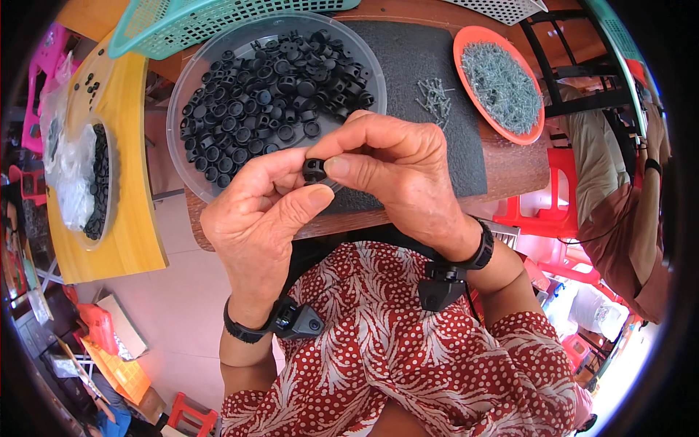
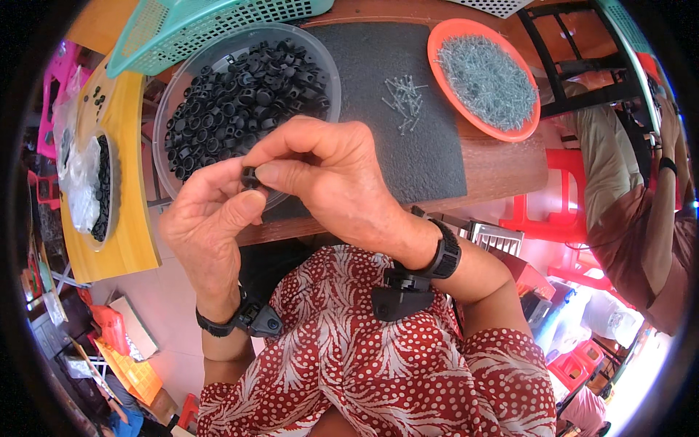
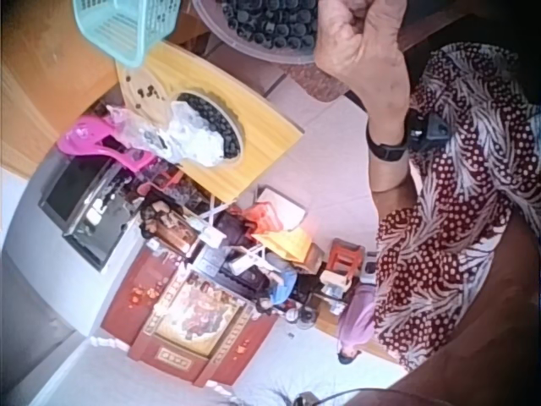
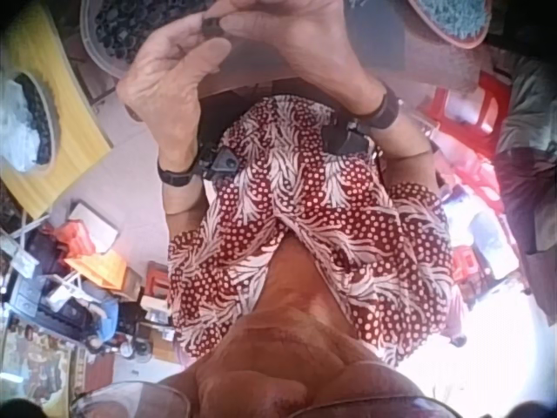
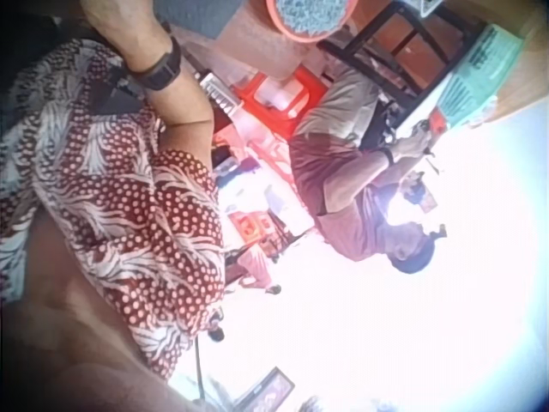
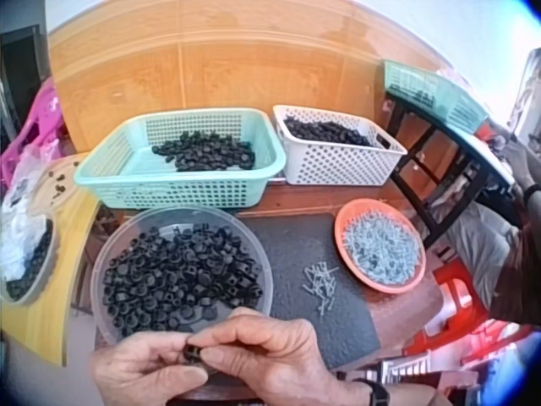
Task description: Assembling small black plastic caps with metal screws by hand.
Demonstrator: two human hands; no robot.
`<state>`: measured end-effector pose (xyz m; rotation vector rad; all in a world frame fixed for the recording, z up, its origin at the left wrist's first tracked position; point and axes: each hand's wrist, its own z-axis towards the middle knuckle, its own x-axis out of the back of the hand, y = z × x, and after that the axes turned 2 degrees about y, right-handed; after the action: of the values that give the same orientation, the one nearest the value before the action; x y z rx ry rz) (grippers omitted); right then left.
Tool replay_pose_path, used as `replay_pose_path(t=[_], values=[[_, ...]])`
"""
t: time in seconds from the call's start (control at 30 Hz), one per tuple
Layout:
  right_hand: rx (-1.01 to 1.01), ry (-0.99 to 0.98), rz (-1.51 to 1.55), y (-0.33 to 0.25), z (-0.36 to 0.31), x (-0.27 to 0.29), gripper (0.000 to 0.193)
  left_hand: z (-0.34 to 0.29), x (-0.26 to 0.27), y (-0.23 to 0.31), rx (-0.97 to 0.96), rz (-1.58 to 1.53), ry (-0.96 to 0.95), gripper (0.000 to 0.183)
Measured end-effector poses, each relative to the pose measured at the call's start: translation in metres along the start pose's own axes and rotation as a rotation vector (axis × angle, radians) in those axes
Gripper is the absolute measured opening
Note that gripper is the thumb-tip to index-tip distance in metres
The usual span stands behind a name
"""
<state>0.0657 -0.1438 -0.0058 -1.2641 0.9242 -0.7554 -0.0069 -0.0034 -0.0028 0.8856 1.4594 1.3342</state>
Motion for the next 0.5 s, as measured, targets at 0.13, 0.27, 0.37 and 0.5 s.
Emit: replay_pose_path(t=[0.13, 0.27, 0.37, 0.5], values=[[0.008, 0.015, -0.005, -0.0006, 0.0007, -0.0004, 0.01, 0.0013, 0.0, -0.0004, -0.009, 0.018, -0.014, 0.028], [0.042, 0.026, -0.023, 0.0006, 0.0003, -0.0008, 0.009, 0.002, -0.0026, -0.0046, 0.016, -0.005, -0.007, 0.026], [-0.001, 0.04, 0.021, -0.001, -0.0017, -0.0021, 0.008, 0.0018, -0.0028, -0.006, -0.005, 0.028, -0.004, 0.024], [0.031, 0.033, -0.022, -0.0047, -0.0042, -0.0023, 0.006, 0.0028, -0.0014, -0.0071, -0.029, 0.093, -0.016, 0.026]])
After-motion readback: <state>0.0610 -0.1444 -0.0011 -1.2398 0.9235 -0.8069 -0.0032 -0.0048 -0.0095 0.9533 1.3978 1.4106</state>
